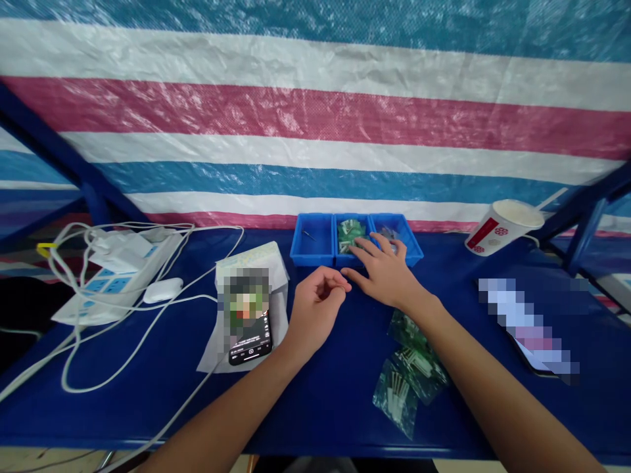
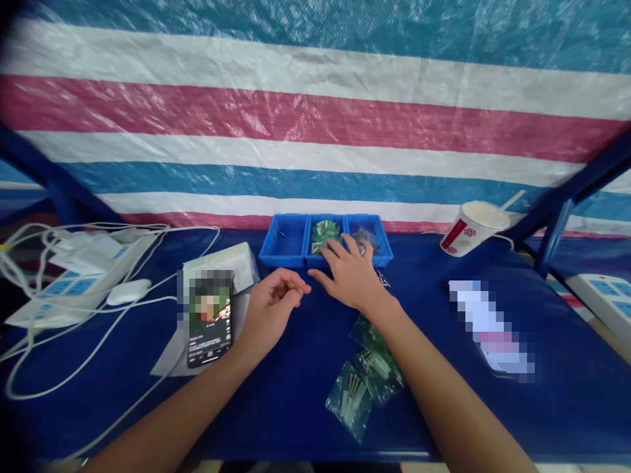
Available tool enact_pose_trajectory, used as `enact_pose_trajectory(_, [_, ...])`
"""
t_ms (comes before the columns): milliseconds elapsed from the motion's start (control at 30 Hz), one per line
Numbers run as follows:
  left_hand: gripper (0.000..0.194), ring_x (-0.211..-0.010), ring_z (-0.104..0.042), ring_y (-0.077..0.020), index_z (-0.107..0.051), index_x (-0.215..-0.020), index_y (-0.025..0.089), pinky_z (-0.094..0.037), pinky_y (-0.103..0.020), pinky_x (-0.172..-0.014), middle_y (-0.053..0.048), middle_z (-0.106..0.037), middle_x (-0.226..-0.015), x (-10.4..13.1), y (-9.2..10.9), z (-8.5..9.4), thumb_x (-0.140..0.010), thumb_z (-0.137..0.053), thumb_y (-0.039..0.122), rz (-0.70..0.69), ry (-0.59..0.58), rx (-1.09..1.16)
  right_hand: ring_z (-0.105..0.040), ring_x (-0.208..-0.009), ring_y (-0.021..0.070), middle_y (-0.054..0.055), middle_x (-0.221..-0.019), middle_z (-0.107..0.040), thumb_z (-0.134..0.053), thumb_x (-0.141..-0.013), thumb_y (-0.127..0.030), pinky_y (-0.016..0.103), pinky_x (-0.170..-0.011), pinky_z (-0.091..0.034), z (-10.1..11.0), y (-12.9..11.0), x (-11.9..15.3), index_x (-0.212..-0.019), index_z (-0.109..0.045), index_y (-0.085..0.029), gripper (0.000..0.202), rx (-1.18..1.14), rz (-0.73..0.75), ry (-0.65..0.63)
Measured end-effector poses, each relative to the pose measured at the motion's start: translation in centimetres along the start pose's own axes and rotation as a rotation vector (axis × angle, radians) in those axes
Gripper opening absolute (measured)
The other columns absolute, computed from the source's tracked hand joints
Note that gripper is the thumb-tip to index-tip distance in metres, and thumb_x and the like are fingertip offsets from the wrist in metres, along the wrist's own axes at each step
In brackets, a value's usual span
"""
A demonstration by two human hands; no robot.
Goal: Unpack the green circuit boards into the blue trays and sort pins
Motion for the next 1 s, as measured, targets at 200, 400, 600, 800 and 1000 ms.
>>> enact_pose_trajectory(200, [0.011,-0.058,-0.052,-0.0107,-0.063,-0.076,0.019,-0.040,-0.022,-0.055,0.000,-0.070,-0.074,0.1,-0.5,-0.4,-0.069,-0.055,0.015,0.010,-0.036,-0.003,-0.056,-0.129,0.0340,0.014,-0.141,-0.062,-0.039,-0.103,-0.053,0.070,-0.116,-0.002,-0.2,0.5,0.0,-0.131,-0.062,-0.021,0.048,-0.027,0.014,0.025])
enact_pose_trajectory(400, [0.012,-0.054,-0.047,-0.0094,-0.064,-0.075,0.019,-0.035,-0.021,-0.051,0.002,-0.063,-0.068,0.2,-0.3,-0.7,-0.072,-0.053,0.015,0.004,-0.058,-0.029,-0.041,-0.142,0.0402,0.015,-0.131,-0.068,-0.040,-0.102,-0.052,0.075,-0.114,0.002,-0.2,0.4,0.0,-0.128,-0.065,-0.019,0.049,0.037,0.020,0.034])
enact_pose_trajectory(600, [0.013,-0.052,-0.044,-0.0098,-0.065,-0.079,0.020,-0.034,-0.022,-0.051,0.004,-0.055,-0.063,0.3,0.0,-0.8,-0.079,-0.052,0.017,-0.014,-0.093,-0.038,-0.039,-0.142,0.0383,0.010,-0.137,-0.065,-0.043,-0.101,-0.050,0.066,-0.116,-0.008,1.5,0.7,0.4,-0.131,-0.063,-0.024,0.045,0.018,-0.018,0.146])
enact_pose_trajectory(800, [0.025,-0.057,-0.049,-0.0111,-0.073,-0.086,0.022,-0.040,-0.025,-0.059,0.001,-0.053,-0.072,0.4,0.5,-1.1,-0.092,-0.049,0.022,-0.098,-0.156,-0.132,-0.054,-0.123,0.0345,0.010,-0.119,-0.071,-0.053,-0.096,-0.042,0.050,-0.105,-0.032,7.1,4.3,2.2,-0.115,-0.070,-0.024,0.032,-0.169,-0.214,0.449])
enact_pose_trajectory(1000, [0.025,-0.055,-0.048,-0.0106,-0.075,-0.086,0.024,-0.038,-0.025,-0.055,0.000,-0.056,-0.075,0.3,0.4,-1.0,-0.092,-0.051,0.022,-0.092,-0.173,-0.177,-0.053,-0.056,0.0162,0.000,-0.061,-0.063,-0.059,-0.093,-0.045,0.031,-0.058,-0.036,6.0,6.0,3.9,-0.074,-0.071,-0.024,0.031,-0.618,-0.275,-0.059])
Point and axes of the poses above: each hand's wrist, its own x-axis away from the middle knuckle, its own z-axis out of the back of the hand, y = z × x, the point moved 10 cm from there along -x, towards the middle knuckle
